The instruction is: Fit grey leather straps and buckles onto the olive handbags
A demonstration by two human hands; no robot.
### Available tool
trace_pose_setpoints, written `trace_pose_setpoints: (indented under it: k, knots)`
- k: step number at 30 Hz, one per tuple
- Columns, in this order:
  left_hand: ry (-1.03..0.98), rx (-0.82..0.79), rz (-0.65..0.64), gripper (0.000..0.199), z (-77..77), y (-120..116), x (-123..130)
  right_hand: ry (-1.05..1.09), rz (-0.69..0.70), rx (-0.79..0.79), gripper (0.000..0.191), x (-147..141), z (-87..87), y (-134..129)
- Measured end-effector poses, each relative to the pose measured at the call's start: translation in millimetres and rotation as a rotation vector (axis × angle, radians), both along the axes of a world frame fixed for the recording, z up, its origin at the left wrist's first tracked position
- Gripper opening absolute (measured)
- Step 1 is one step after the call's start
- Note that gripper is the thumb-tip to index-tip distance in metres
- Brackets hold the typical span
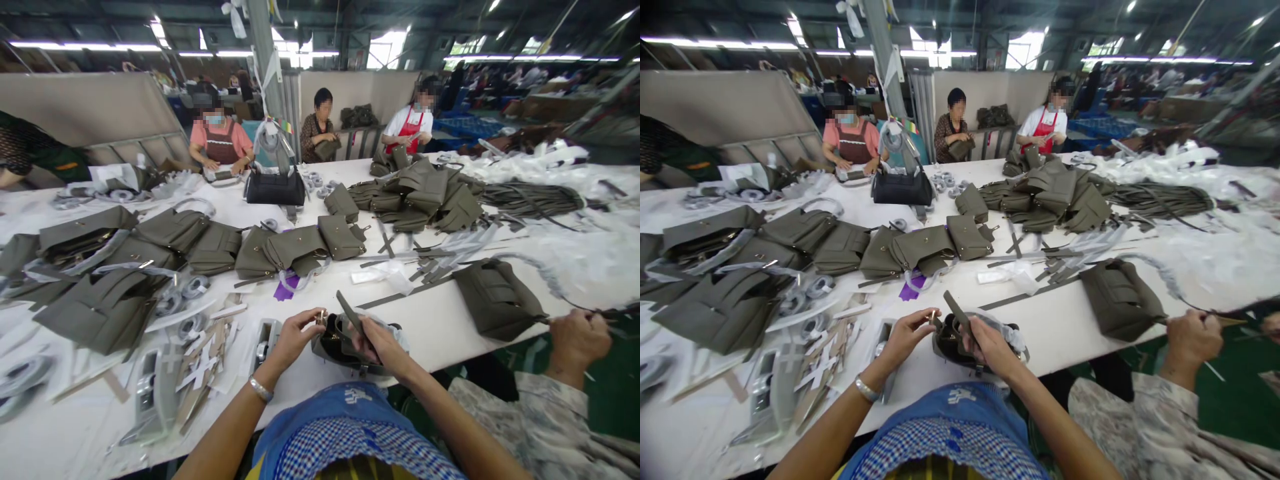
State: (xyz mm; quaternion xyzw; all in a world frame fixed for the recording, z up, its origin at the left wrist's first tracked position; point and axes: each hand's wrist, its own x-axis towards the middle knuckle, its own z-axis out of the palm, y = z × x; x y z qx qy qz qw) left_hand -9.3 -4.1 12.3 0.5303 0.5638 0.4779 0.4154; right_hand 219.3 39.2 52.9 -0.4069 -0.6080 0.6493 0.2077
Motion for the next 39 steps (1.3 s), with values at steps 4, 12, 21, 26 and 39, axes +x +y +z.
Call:
trace_pose_setpoints:
  k: [4,12,21,26,39]
  knots:
    - [-0.332,-0.092,0.094,0.048,-14.0,4,3,-0.099,0.002,0.059,0.05,3,-20.9,-1]
    - [-0.439,-0.129,0.018,0.051,-21.0,6,13,-0.052,0.003,-0.059,0.046,-5,-27.5,2]
    - [-0.236,-0.113,-0.058,0.041,-0.4,11,0,-0.159,0.113,0.217,0.046,-3,-11.9,17]
    - [-0.188,-0.106,-0.08,0.039,0.2,9,-3,-0.189,0.175,0.309,0.047,5,-3.4,25]
    - [-0.205,-0.059,-0.194,0.034,1.8,17,32,-0.247,-0.204,0.54,0.04,-41,-8.9,6]
